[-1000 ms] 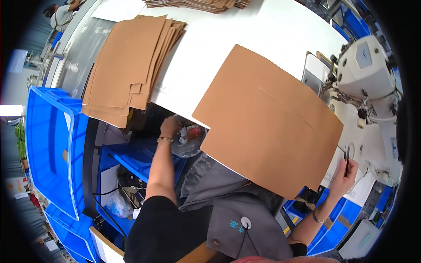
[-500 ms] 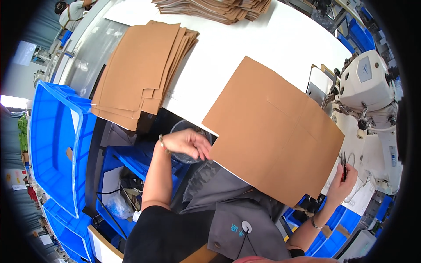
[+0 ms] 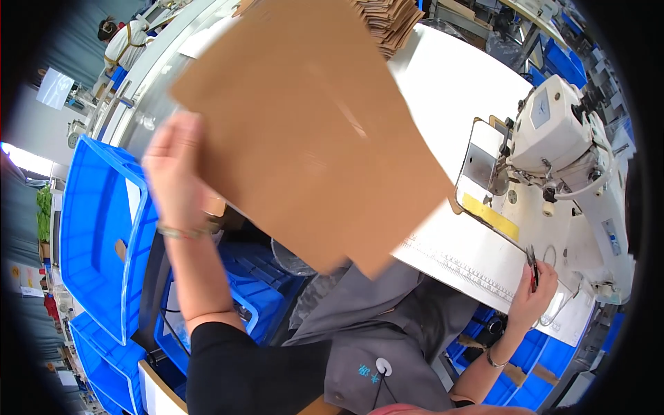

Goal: Sewing rectangular leather or fabric panels using an industrial sewing machine.

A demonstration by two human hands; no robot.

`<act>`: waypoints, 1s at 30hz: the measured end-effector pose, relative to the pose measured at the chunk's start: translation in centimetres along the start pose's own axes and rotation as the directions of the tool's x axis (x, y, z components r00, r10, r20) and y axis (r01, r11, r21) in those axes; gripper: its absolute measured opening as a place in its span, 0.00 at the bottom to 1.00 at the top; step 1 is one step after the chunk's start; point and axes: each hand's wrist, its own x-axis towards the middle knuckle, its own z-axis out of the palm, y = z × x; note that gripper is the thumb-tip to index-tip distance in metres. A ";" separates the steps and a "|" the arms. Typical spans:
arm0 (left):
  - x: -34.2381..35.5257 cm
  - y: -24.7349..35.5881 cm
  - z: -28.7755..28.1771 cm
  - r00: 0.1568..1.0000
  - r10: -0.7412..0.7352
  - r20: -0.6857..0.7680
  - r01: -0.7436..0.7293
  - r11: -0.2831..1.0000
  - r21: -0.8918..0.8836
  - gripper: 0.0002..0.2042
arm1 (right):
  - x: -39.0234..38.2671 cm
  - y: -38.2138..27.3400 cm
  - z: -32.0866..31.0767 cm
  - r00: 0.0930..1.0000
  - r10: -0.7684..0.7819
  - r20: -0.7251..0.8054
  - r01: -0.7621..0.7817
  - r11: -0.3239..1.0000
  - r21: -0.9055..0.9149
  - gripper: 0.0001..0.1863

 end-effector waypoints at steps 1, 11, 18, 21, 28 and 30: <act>2.6 0.3 -2.8 0.998 -0.013 -0.055 0.013 1.000 -0.011 0.10 | 0.0 0.0 0.0 1.000 0.000 0.003 0.000 1.000 -0.006 0.13; 16.9 -5.9 -27.0 0.891 0.068 -0.449 0.165 0.873 0.459 0.17 | -0.2 0.2 0.6 1.000 0.006 -0.017 -0.006 1.000 0.023 0.13; 13.3 -8.7 -16.0 0.955 0.295 -0.007 0.066 -0.189 0.980 0.25 | -0.2 1.0 0.3 0.998 0.061 -0.004 -0.061 0.998 0.016 0.13; 13.7 -6.3 -7.7 0.911 0.322 0.257 -0.252 -0.060 0.966 0.20 | 0.2 3.3 0.2 0.998 0.053 -0.034 -0.056 0.992 -0.114 0.14; 14.9 -5.1 12.9 0.496 0.538 0.682 -0.804 -0.011 0.594 0.09 | 0.4 3.5 0.3 0.997 0.055 -0.060 -0.064 0.985 -0.158 0.14; 15.9 -5.7 16.7 0.473 0.545 0.692 -0.823 -0.008 0.568 0.09 | 0.5 3.1 0.3 0.996 0.071 -0.054 -0.078 0.985 -0.152 0.14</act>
